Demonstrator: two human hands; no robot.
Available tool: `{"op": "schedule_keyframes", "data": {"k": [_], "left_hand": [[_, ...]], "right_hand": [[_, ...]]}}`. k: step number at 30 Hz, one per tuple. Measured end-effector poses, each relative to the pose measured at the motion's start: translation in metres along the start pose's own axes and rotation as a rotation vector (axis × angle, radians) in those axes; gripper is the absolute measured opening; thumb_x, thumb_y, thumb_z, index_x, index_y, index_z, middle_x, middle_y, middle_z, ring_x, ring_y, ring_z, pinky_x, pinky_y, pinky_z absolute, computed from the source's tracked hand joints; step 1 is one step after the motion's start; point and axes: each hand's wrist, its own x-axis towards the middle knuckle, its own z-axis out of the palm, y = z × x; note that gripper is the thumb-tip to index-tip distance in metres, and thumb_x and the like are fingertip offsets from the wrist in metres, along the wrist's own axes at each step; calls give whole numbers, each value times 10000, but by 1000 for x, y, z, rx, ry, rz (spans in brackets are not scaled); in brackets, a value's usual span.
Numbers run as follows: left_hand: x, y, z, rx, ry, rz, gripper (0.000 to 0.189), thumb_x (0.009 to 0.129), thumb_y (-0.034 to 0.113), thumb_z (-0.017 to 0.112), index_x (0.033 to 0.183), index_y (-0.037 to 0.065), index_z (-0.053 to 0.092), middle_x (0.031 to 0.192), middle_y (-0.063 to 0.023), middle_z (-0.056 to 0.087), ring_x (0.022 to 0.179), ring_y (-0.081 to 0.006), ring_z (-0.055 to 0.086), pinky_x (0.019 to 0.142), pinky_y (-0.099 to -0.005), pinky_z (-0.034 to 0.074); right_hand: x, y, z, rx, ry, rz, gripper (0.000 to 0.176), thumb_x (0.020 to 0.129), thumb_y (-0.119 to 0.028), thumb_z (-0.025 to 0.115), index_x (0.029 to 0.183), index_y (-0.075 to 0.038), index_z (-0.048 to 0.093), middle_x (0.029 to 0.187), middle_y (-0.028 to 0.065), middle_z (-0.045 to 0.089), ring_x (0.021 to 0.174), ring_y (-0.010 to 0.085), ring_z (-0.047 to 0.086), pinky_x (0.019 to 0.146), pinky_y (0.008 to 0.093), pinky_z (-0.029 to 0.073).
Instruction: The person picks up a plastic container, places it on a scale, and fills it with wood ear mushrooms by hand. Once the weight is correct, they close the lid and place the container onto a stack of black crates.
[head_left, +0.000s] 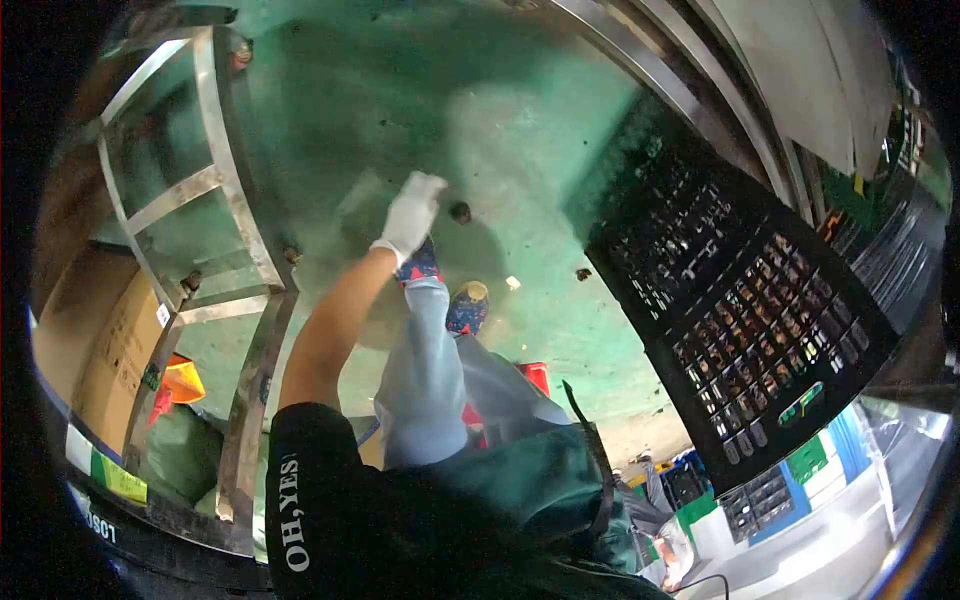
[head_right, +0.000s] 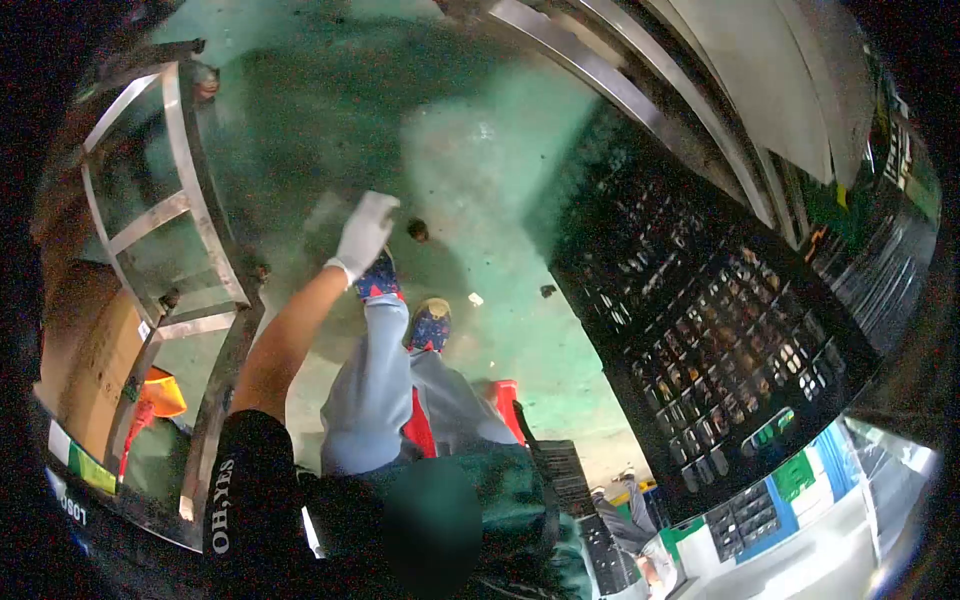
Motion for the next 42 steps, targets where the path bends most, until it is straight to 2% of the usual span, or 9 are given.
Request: {"op": "schedule_keyframes", "data": {"k": [4, 16, 18, 19, 27, 29, 33, 40, 42], "left_hand": [[-8, 32, 48, 440, -588, 208, 276, 837, 36, 566, 1096, 121, 615, 1146, -161, 541, 957, -331, 635, 782, -432, 571], [-6, 84, 85, -29, -463, 97, 215, 794, 6, 539, 992, 40, 616, 989, -217, 638, 891, -385, 629, 802, -448, 492], [-11, 154, 87, -571, -693, -660, 120, 851, 85, 556, 955, 45, 601, 980, -204, 631, 870, -374, 629, 770, -462, 492], [-23, 156, 110, 13, -719, 30, 128, 875, 143, 576, 954, 44, 598, 996, -186, 636, 866, -382, 627, 775, -463, 497], [-49, 210, 289, -66, -1102, -419, 407, 927, 417, 547, 1042, 65, 715, 1046, -182, 693, 976, -305, 668, 865, -416, 507], [-47, 190, 313, 567, -860, 484, 298, 890, 291, 609, 1122, 128, 701, 1115, -120, 689, 1004, -245, 675, 822, -391, 545], [-29, 158, 326, 168, -921, 82, 175, 863, 138, 589, 919, 128, 754, 919, -64, 743, 869, -253, 716, 705, -404, 572], [-55, 176, 178, -194, -793, -421, 264, 906, 194, 512, 874, 31, 717, 949, -191, 711, 828, -372, 687, 779, -461, 529], [-55, 192, 135, 148, -952, -96, 222, 860, 175, 546, 964, 50, 697, 970, -194, 690, 909, -364, 673, 751, -460, 529]], "right_hand": [[-18, -5, -17, 31, -6, 59, 418, 990, -178, 546, 1384, -45, 506, 1363, 141, 555, 1206, 232, 548, 1049, 347, 424], [-31, -50, -105, 227, -21, 180, 452, 981, -181, 559, 1405, -43, 485, 1383, 144, 539, 1226, 223, 534, 1065, 343, 414], [-16, -53, -105, 265, -60, 169, 458, 980, -182, 561, 1409, -43, 481, 1387, 144, 536, 1229, 221, 532, 1068, 342, 412], [-2, -55, -100, 278, -100, 150, 461, 979, -182, 562, 1411, -43, 480, 1388, 144, 535, 1230, 220, 531, 1069, 342, 411], [42, -26, 41, 412, -346, 96, 486, 973, -184, 570, 1425, -41, 465, 1402, 146, 524, 1244, 214, 522, 1080, 339, 404], [29, -15, 72, 451, -381, 139, 492, 972, -185, 573, 1429, -41, 462, 1405, 147, 522, 1247, 212, 519, 1083, 339, 402], [-9, -8, 119, 653, -382, 225, 505, 969, -186, 577, 1436, -40, 455, 1412, 148, 517, 1253, 209, 515, 1088, 338, 399], [-3, -87, 56, 972, -434, 172, 527, 964, -188, 584, 1449, -39, 442, 1424, 149, 507, 1265, 203, 507, 1098, 335, 393], [3, -109, 13, 1052, -428, 129, 534, 962, -189, 586, 1453, -39, 439, 1428, 150, 505, 1268, 202, 505, 1100, 335, 391]]}}
